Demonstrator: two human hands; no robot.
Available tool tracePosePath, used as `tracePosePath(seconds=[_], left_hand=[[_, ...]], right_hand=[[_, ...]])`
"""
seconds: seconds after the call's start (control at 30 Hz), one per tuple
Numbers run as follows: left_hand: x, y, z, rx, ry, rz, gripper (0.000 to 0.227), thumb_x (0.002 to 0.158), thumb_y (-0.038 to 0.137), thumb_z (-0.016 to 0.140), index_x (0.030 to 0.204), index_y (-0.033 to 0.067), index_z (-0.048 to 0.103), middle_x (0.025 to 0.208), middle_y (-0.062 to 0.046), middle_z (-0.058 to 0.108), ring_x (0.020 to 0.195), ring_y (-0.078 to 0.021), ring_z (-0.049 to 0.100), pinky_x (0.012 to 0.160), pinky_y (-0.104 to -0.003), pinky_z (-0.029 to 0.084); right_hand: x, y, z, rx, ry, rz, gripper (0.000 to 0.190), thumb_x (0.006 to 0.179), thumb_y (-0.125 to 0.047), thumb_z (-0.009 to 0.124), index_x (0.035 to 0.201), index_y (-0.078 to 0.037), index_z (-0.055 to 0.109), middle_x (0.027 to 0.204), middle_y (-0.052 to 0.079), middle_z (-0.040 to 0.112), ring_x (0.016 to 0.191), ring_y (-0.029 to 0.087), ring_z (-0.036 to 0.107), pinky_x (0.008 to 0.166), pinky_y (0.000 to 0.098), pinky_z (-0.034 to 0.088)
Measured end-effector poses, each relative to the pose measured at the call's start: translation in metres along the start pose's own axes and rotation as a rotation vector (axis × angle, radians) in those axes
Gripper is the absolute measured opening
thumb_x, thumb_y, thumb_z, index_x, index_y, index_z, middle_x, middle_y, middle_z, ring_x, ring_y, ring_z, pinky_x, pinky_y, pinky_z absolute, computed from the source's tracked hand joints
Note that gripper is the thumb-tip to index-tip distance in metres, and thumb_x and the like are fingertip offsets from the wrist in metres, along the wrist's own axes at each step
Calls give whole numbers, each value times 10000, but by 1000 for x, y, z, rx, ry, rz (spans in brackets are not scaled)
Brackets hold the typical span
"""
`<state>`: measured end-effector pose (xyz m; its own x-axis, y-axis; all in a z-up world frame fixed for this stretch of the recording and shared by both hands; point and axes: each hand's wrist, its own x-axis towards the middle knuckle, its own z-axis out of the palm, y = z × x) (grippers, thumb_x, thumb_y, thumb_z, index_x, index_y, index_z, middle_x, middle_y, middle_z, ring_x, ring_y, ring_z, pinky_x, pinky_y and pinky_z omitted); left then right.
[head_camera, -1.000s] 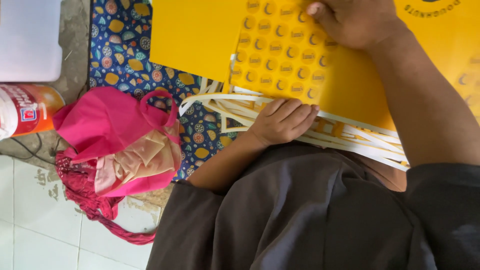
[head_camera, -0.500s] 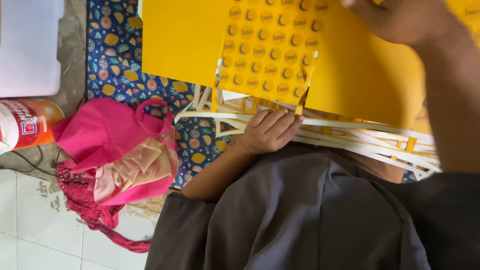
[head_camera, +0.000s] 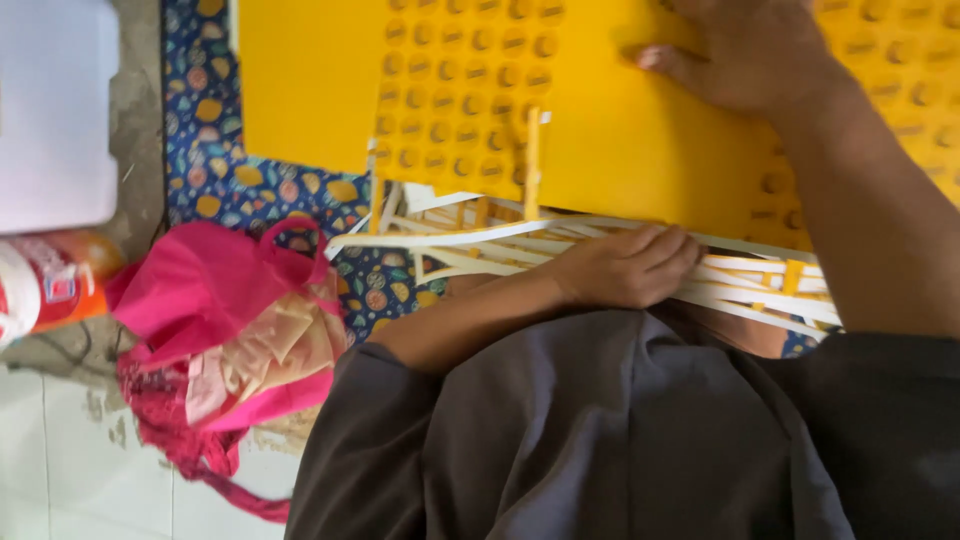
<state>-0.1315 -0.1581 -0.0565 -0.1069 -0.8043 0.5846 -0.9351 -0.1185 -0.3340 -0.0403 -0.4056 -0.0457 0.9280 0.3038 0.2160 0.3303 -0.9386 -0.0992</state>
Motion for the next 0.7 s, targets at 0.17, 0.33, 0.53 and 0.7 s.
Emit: tracePosePath(seconds=[0.17,0.33,0.53,0.7], left_hand=[[10,-1,6,-22,51,36,179,992,201,636,1142,121,691,1197,-43,645,1113,-213,613,965,-305,451],[36,-5,-5,30,18,-53,199,971,195,679,1139,91,706,1097,-48,647,965,-177,588,837,-258,435],[51,5,10,-29,36,-68,143,931,171,677,1037,90,727,1090,-39,657,817,-149,533,733,-261,387],[49,4,10,-66,62,-71,130,933,179,675,1025,101,724,1091,-52,645,865,-173,553,759,-271,413]], right_hand=[[4,-5,-6,70,-39,45,671,1092,-587,622,1385,11,708,1205,275,736,881,481,689,782,513,530],[9,-14,-16,269,-35,68,555,1051,-438,754,1325,42,702,1099,223,759,772,411,703,704,472,546],[13,-14,-15,260,-70,75,432,1100,-335,677,1350,18,686,1041,214,764,699,406,697,663,475,538],[10,-2,-19,343,-302,235,416,1146,-378,579,1225,9,710,948,219,750,647,424,689,620,506,537]])
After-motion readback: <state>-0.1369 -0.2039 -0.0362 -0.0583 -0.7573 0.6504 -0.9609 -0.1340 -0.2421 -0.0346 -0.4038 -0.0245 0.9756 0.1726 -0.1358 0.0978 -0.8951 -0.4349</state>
